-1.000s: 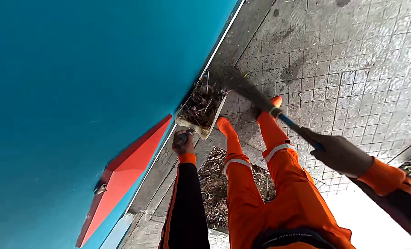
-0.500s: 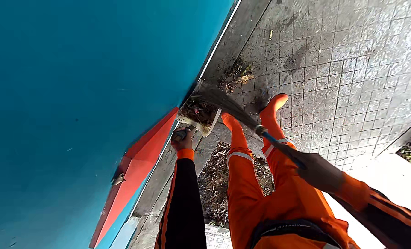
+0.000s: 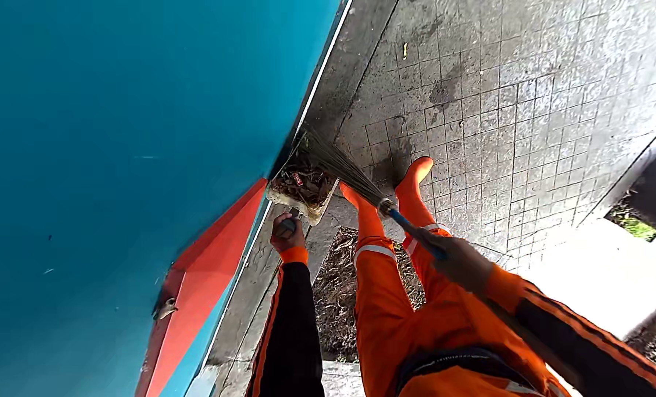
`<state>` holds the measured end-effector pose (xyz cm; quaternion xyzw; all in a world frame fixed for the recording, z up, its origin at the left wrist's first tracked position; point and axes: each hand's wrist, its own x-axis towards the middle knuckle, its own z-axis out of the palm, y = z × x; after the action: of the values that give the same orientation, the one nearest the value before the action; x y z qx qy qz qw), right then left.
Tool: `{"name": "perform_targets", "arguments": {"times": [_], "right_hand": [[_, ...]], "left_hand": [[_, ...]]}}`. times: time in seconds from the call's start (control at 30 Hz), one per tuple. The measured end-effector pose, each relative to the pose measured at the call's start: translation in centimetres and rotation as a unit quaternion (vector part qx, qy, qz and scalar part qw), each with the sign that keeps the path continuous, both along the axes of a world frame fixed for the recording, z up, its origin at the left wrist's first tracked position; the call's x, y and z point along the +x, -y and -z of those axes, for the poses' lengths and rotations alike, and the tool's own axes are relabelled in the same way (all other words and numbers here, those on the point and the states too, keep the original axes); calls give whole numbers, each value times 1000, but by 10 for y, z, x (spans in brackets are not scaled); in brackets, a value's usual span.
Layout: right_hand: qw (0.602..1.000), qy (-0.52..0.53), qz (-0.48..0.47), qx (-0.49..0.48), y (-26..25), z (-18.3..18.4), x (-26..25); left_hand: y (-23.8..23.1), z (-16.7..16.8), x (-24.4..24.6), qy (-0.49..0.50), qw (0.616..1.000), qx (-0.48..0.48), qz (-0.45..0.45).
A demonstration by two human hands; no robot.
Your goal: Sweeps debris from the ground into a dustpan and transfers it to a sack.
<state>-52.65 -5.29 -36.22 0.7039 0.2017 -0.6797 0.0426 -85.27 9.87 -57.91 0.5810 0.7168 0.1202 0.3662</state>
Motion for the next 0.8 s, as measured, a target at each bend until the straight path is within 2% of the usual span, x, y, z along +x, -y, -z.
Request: {"name": "perform_targets", "arguments": {"times": [0.07,0.13,0.2,0.27,0.33,0.37,0.43,0.5,0.57,0.63,0.7,0.8], "right_hand": [[997,61,37,11,18,-32,42],[987,148,65,4,21,-36,88],[971,220,92,-4,4,0,135],[958,264,110,-1,-24,64,169],[967,244,72,-2,-43,119,175],[976,217,24,9,-45,133,168],[983,170,-65,31,-36,115,145],[985,129,-115,17,-28,48,143],[986,130,-101,21,-23,-7,172],[980,184,-69,20,-36,-23,214],[965,251,-68,37,-73,7,262],[953,292,-52,67,-141,91,301]], "left_hand": [[1,0,-1,9,1000,-1,0],[0,-5,2,19,1000,-15,-6],[-2,-6,8,11,1000,-14,-9],[0,-2,10,4,1000,-2,-9],[7,1,9,11,1000,9,-15],[6,5,9,18,1000,19,-17],[8,3,10,27,999,21,-26],[11,0,9,27,999,13,-27],[8,1,15,33,999,18,-30],[5,-1,22,25,999,19,-41],[5,-6,27,-1,999,6,-50],[9,-9,34,-19,998,-8,-57]]}}
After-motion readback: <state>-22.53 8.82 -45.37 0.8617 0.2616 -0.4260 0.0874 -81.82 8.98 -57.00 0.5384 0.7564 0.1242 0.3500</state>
